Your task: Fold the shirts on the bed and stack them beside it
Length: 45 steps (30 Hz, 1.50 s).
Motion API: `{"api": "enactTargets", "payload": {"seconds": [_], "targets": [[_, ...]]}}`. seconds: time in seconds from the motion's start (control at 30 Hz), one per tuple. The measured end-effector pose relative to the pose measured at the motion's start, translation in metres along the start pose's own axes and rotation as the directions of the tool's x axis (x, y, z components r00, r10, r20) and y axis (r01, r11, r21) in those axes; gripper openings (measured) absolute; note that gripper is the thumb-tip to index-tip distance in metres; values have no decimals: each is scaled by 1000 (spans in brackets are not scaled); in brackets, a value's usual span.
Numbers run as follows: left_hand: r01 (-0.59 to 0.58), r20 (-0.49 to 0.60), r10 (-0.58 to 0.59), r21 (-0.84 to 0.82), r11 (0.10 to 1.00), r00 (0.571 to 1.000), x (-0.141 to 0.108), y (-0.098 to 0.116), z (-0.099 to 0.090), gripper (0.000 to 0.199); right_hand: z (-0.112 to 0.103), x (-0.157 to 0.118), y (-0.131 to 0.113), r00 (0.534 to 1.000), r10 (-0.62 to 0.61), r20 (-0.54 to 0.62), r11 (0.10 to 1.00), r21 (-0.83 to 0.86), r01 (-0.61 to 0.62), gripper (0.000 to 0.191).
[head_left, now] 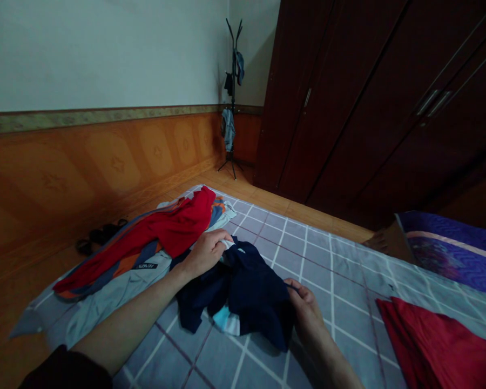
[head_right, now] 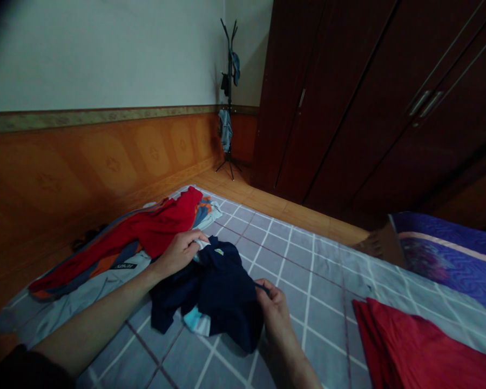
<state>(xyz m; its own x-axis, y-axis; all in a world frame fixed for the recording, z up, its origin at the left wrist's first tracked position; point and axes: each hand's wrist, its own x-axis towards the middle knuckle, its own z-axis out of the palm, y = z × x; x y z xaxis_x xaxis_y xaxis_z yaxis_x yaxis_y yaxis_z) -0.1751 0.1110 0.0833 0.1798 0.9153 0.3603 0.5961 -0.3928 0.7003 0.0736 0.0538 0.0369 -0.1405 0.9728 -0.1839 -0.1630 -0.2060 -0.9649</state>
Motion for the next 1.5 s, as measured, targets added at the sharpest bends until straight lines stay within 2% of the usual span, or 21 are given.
{"api": "enactTargets", "payload": {"seconds": [0.07,0.17,0.23,0.27,0.37,0.43,0.53,0.63,0.73,0.83,0.93,0.97,1.03,1.07,1.13,1.2,1.3,1.37,1.43,1.5], "targets": [[-52,109,51,5,999,993,-1,7,-2,43,-2,3,-4,997,54,-62,983,181,-42,22],[-154,276,163,-54,987,947,-4,20,-6,59,-2,4,-9,994,85,-73,955,291,-60,21],[-171,343,183,-65,983,921,-6,26,-7,58,-2,5,-10,994,97,-51,944,322,-75,19],[-164,353,172,-51,985,920,-7,28,-6,51,-3,6,-11,994,103,-37,937,339,-84,18],[-57,324,71,-53,997,943,-7,25,-1,24,-9,8,-12,983,184,19,889,424,-175,15],[90,280,-38,-174,981,959,-5,19,3,18,-15,10,-14,954,291,77,805,519,-288,13],[308,186,-253,-404,861,949,-1,10,9,28,-23,11,-18,930,333,157,664,660,-350,11],[378,115,-374,-508,774,920,2,1,14,39,-26,11,-19,948,254,192,642,699,-314,20],[390,47,-455,-598,700,889,4,-5,18,39,-23,11,-15,971,176,160,763,601,-237,34],[389,9,-540,-704,594,842,6,-11,16,43,-19,8,-9,996,46,80,926,372,-73,44],[373,13,-591,-787,491,806,8,-14,13,44,-13,3,-1,982,-69,176,997,44,62,61],[366,19,-600,-808,462,799,9,-14,12,44,-10,2,3,971,-106,214,990,-67,123,67],[343,24,-606,-842,416,795,10,-10,10,42,-3,0,10,949,-211,234,922,-275,273,72],[328,23,-603,-855,401,797,10,-7,9,42,0,0,13,934,-273,231,865,-366,343,69],[296,17,-585,-874,386,811,9,1,6,41,5,1,17,908,-358,218,767,-486,419,51],[265,5,-556,-883,388,831,8,11,0,40,3,4,16,923,-342,178,761,-524,383,34],[218,-27,-506,-882,418,862,6,26,-15,37,-7,9,8,963,-265,47,820,-516,250,43],[182,-61,-464,-869,461,883,4,34,-26,35,-12,8,2,975,-224,1,842,-503,195,47],[140,-106,-437,-858,494,893,1,41,-36,33,-8,3,-1,977,-212,26,843,-501,196,45],[105,-139,-434,-864,493,890,-2,49,-42,33,7,-4,1,959,-265,98,791,-546,275,40]]}}
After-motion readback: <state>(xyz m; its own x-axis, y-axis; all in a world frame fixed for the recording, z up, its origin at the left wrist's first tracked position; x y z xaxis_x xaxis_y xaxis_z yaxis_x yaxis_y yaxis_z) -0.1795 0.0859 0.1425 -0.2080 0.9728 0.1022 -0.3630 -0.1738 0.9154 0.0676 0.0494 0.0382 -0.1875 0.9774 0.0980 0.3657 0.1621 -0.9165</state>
